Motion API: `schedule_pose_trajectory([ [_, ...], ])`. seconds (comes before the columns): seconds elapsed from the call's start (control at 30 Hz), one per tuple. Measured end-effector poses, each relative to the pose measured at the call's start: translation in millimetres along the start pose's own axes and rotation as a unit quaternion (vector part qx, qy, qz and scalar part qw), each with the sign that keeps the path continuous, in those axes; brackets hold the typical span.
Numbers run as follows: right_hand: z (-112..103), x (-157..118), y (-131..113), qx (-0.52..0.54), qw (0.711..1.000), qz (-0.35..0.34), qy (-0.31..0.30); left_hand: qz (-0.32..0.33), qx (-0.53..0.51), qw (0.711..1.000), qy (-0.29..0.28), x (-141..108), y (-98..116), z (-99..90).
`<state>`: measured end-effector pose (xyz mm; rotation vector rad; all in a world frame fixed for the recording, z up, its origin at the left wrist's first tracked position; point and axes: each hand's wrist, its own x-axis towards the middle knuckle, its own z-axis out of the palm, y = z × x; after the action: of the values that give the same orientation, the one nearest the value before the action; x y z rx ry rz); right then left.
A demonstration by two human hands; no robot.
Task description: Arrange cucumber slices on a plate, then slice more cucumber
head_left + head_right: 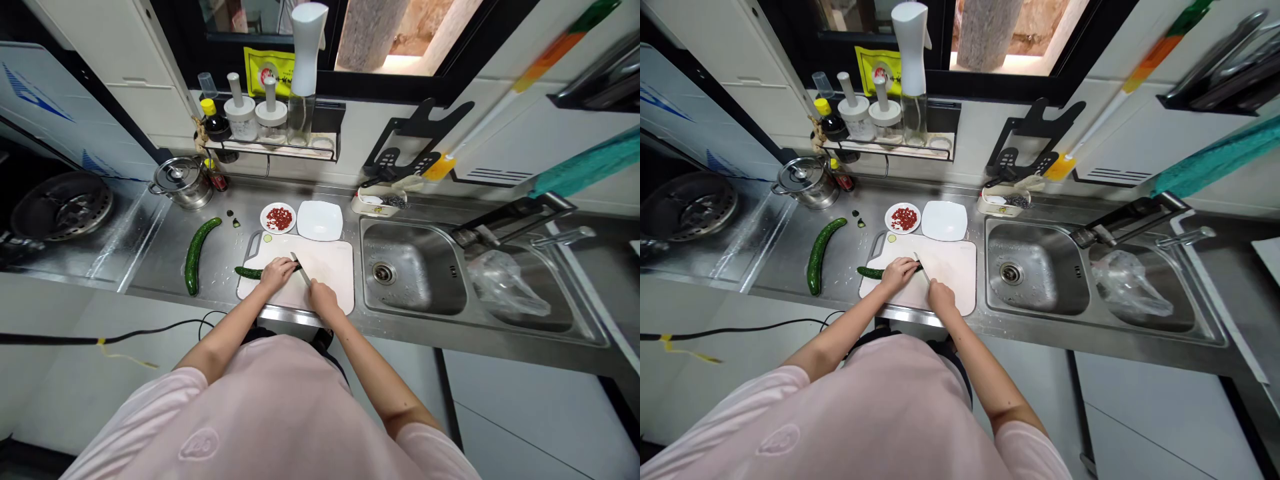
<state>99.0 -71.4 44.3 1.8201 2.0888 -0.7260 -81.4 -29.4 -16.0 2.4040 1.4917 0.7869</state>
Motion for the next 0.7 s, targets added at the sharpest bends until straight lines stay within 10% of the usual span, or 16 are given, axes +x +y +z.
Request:
schedule_pose_trajectory([
  [0.7,-5,24,-11,0.006,1.0,-0.008,0.029,-0.004,-0.006,1.0,-0.007,0,1,-1.7],
])
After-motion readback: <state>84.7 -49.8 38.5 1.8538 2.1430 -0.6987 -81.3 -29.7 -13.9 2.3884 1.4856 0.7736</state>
